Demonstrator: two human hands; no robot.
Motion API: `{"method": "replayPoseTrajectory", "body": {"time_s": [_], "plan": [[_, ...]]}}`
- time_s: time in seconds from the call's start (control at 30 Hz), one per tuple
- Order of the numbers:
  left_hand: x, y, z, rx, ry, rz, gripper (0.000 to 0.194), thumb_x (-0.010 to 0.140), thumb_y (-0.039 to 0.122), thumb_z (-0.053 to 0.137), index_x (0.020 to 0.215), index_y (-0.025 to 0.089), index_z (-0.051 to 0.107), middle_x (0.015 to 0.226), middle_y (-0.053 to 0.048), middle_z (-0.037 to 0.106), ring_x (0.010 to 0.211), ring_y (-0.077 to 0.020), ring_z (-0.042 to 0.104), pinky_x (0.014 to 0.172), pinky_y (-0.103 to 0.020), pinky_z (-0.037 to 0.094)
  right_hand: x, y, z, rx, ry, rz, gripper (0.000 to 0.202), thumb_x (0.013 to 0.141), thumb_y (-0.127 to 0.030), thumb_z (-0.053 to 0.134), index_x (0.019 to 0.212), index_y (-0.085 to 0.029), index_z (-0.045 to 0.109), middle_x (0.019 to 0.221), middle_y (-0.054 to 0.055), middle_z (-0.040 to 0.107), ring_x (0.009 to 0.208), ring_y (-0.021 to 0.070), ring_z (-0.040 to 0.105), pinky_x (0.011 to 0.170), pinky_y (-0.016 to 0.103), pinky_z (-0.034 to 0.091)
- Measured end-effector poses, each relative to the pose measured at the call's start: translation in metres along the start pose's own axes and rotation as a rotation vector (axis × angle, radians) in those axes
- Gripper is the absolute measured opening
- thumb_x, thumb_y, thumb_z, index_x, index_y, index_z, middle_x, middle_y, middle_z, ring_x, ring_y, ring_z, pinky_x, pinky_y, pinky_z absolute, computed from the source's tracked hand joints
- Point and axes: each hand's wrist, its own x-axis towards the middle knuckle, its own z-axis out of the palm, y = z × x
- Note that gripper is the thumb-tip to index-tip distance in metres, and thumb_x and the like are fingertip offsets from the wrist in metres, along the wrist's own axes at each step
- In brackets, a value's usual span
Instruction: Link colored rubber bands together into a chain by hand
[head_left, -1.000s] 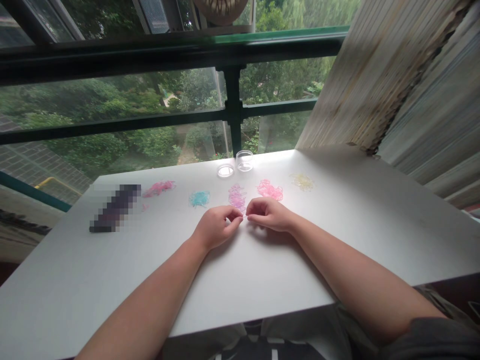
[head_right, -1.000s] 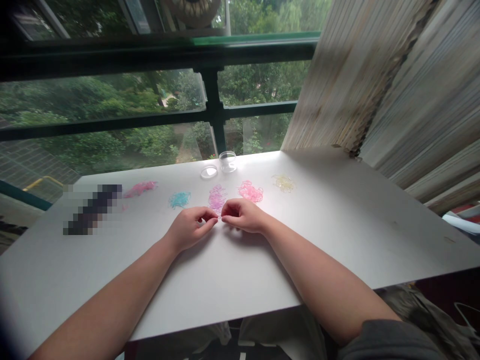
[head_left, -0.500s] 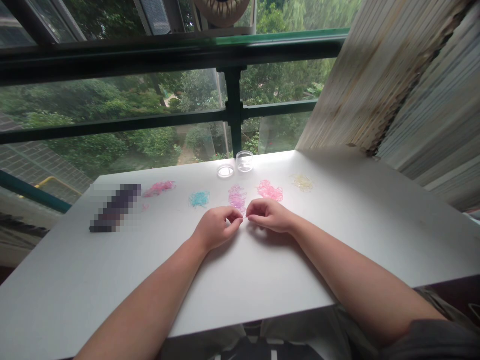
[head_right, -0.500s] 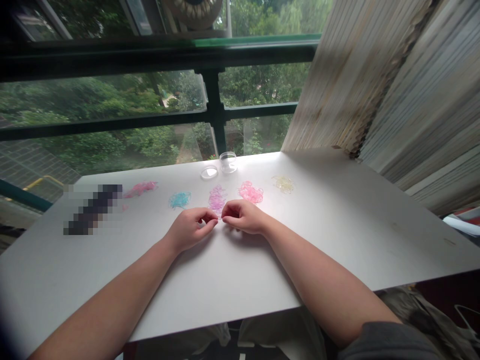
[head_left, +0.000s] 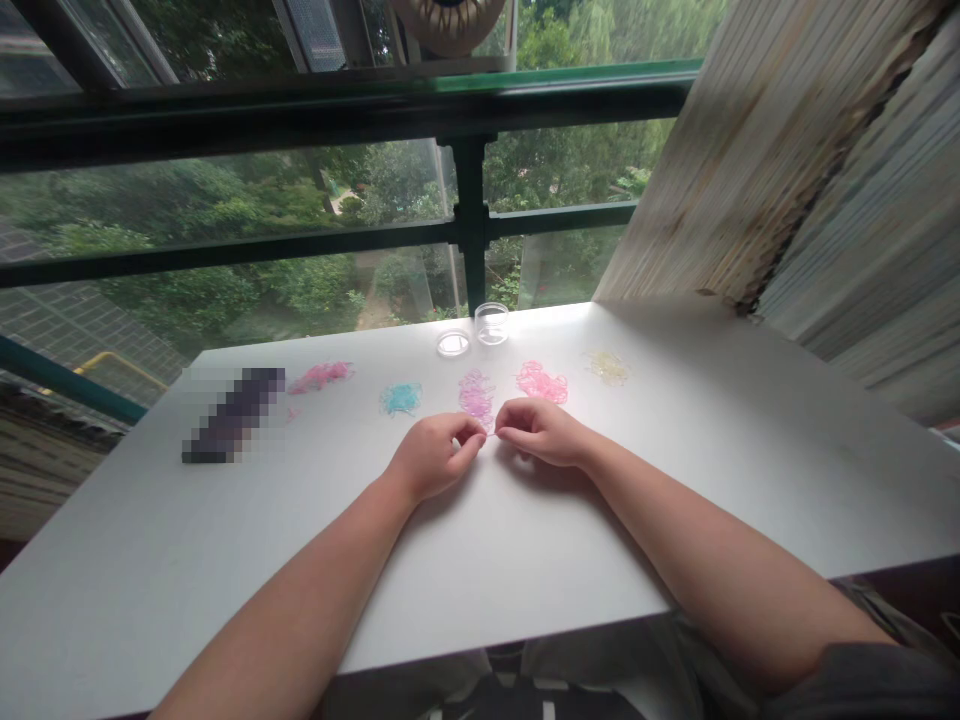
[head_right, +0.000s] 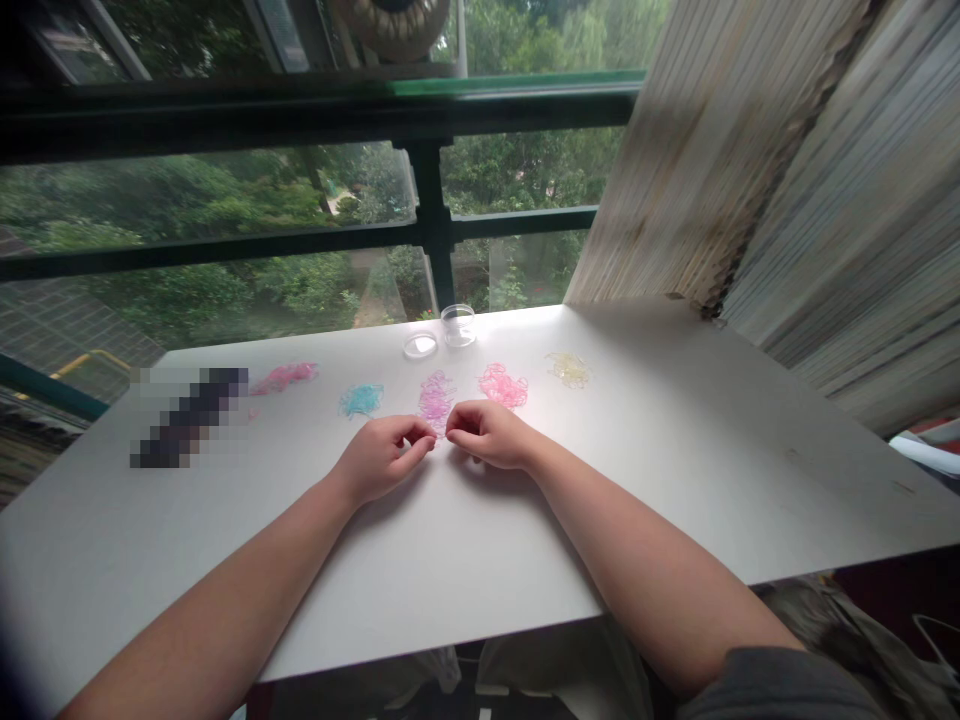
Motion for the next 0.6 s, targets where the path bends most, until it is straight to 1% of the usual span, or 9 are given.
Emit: {"method": "replayPoseTrajectory", "body": {"time_s": [0.23,0.37,0.53,0.6], "plan": [[0.0,0.0,0.001,0.022,-0.022,0.003,0.016,0.083,0.026,0.049,0.081,0.019,0.063,0.074,-0.001,0.065,0.066,-0.0128,0.057,0.061,-0.023,0.042,0.0,-0.003,0.0,-0.028,-0.007,-0.005,0.006,0.079,-0.019,0.052,0.076,-0.016,0.054,0.054,-0.005,0.048,0.044,0.0077,0.048,0.044,0.019,0.038],[0.0,-0.001,0.0,0.058,-0.012,0.022,0.015,0.083,0.025,0.049,0.08,0.019,0.062,0.073,-0.001,0.064,0.067,-0.013,0.056,0.063,-0.024,0.042,0.0,-0.002,-0.001,-0.036,-0.012,-0.007,0.005,0.079,-0.019,0.051,0.075,-0.016,0.054,0.054,-0.005,0.048,0.045,0.0081,0.049,0.045,0.02,0.038],[0.005,-0.013,-0.011,0.157,0.066,0.061,0.014,0.082,0.023,0.05,0.08,0.019,0.064,0.08,-0.002,0.066,0.077,-0.0159,0.058,0.075,-0.029,0.042,0.0,-0.001,0.0,-0.044,0.026,0.008,0.004,0.079,-0.019,0.052,0.075,-0.016,0.053,0.055,-0.004,0.05,0.046,0.0084,0.051,0.045,0.019,0.038],[0.007,-0.02,-0.015,0.2,0.074,0.073,0.016,0.082,0.024,0.051,0.079,0.02,0.065,0.081,-0.002,0.066,0.079,-0.0171,0.058,0.077,-0.03,0.042,0.0,0.0,0.0,-0.042,0.031,0.008,0.005,0.079,-0.019,0.052,0.075,-0.016,0.053,0.055,-0.004,0.05,0.046,0.0084,0.051,0.046,0.019,0.039]]}}
